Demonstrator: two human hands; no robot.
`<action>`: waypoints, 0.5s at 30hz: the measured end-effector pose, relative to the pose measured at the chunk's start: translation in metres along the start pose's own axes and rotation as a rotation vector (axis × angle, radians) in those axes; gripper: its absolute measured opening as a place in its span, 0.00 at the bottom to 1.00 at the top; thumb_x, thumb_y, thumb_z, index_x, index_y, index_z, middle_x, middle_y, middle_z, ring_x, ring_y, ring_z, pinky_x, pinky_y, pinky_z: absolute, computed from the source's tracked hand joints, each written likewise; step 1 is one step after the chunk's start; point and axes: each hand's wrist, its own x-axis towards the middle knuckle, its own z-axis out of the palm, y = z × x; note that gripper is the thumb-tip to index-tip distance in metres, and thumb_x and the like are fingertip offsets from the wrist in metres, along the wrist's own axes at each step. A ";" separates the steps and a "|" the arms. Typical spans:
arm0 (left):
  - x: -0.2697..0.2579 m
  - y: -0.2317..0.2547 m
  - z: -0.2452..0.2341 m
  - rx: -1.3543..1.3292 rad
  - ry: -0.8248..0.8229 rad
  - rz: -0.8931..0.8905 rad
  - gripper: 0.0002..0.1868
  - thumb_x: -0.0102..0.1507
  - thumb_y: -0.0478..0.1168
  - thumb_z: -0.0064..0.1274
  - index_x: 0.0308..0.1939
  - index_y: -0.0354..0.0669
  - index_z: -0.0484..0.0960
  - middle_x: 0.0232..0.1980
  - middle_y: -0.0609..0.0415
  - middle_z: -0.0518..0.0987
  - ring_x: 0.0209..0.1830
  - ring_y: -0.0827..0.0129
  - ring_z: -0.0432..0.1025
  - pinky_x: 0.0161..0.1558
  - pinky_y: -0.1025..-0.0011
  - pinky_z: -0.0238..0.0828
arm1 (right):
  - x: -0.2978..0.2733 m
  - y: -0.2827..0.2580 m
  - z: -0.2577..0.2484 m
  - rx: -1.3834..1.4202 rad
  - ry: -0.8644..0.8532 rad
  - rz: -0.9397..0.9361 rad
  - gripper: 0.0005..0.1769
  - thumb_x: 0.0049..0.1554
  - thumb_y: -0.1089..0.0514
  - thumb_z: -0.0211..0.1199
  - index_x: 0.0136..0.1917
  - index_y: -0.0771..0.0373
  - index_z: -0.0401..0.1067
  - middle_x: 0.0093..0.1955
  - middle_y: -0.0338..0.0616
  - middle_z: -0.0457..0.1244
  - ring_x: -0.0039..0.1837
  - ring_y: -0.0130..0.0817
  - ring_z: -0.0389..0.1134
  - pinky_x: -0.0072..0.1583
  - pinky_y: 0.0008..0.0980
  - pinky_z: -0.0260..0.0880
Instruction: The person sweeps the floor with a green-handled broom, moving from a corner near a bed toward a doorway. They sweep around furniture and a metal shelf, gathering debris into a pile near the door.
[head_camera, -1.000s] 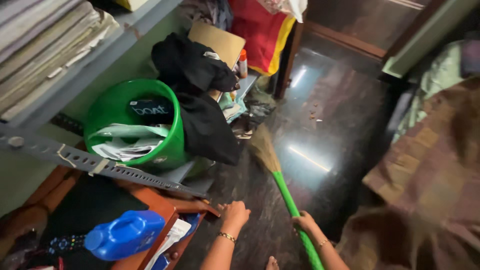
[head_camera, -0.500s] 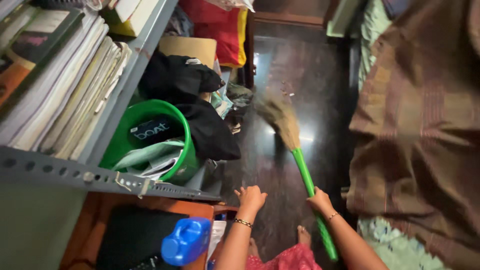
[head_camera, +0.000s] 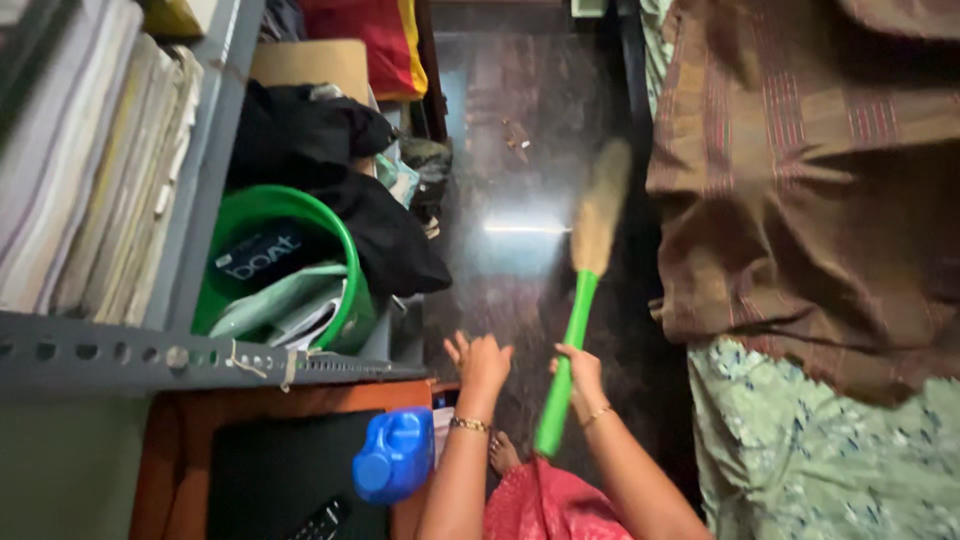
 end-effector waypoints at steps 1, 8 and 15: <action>0.002 0.002 0.000 -0.049 0.001 0.008 0.26 0.61 0.58 0.57 0.50 0.40 0.86 0.55 0.40 0.81 0.74 0.34 0.56 0.74 0.35 0.35 | -0.002 0.010 0.007 0.131 0.043 0.034 0.09 0.54 0.62 0.67 0.40 0.67 0.68 0.30 0.48 0.63 0.30 0.40 0.65 0.34 0.35 0.68; 0.017 0.014 0.003 -0.446 -0.120 0.024 0.27 0.58 0.62 0.58 0.49 0.45 0.87 0.51 0.45 0.84 0.59 0.49 0.74 0.65 0.51 0.62 | -0.026 0.036 -0.009 0.673 0.172 0.134 0.12 0.57 0.53 0.58 0.41 0.64 0.70 0.37 0.48 0.71 0.35 0.34 0.67 0.34 0.30 0.63; 0.012 0.003 0.055 -0.473 -0.157 0.007 0.27 0.58 0.61 0.59 0.49 0.44 0.87 0.48 0.44 0.85 0.51 0.52 0.79 0.53 0.60 0.74 | -0.071 0.040 -0.083 -0.685 -0.114 -0.483 0.13 0.42 0.66 0.64 0.43 0.65 0.71 0.36 0.43 0.64 0.37 0.34 0.64 0.39 0.30 0.66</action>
